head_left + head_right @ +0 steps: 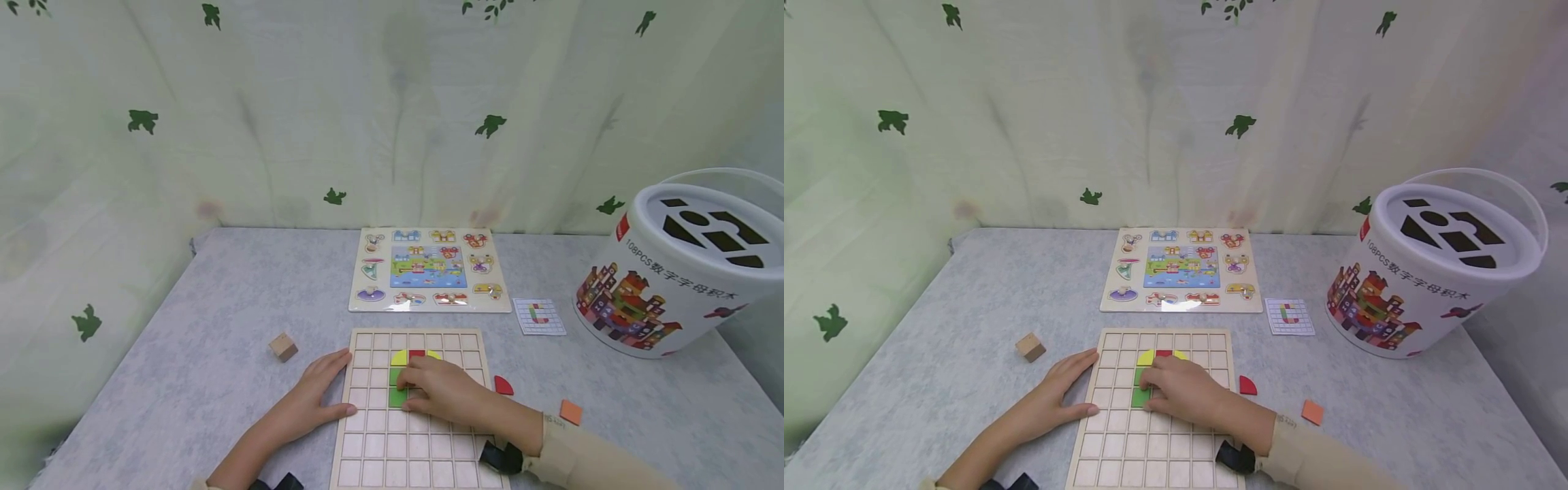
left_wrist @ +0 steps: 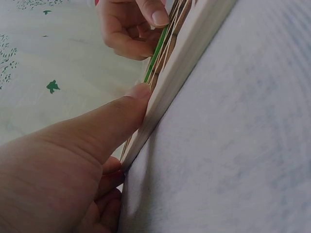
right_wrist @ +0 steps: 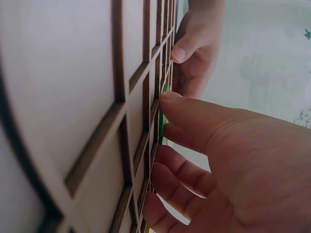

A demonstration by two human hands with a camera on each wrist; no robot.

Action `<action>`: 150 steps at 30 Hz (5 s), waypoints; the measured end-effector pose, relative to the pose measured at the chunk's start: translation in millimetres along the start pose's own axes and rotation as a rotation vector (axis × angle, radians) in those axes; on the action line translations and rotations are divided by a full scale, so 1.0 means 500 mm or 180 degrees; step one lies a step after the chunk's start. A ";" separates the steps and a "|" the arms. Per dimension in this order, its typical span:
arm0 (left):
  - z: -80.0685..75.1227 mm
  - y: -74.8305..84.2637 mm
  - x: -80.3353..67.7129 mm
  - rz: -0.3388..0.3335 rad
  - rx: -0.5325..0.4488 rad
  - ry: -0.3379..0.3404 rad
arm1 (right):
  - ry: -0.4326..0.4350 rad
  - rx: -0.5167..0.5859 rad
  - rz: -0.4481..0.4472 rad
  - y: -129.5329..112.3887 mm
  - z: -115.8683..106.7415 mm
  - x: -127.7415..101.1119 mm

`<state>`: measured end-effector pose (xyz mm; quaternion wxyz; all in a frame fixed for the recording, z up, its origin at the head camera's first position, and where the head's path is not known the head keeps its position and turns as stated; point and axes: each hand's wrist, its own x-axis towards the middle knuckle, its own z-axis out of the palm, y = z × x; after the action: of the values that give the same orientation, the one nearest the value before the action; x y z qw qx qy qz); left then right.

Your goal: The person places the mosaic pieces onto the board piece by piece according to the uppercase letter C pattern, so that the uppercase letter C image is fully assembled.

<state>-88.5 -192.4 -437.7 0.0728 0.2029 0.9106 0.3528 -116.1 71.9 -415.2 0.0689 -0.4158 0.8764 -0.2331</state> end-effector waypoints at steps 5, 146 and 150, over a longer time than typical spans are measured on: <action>0.000 -0.002 0.000 0.0002 -0.0007 -0.0010 | -0.0080 0.0065 0.0096 -0.001 -0.004 -0.002; 0.000 -0.001 0.003 -0.0032 0.0008 -0.0052 | 0.0846 0.0687 0.0455 -0.042 0.070 -0.056; 0.000 -0.001 0.003 -0.0028 0.0022 -0.0060 | 0.0836 0.0674 0.0487 -0.045 0.069 -0.055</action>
<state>-90.2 -192.2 -438.1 0.0821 0.2024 0.9119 0.3474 -71.6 68.5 -437.3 0.0147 -0.3044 0.8775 -0.3704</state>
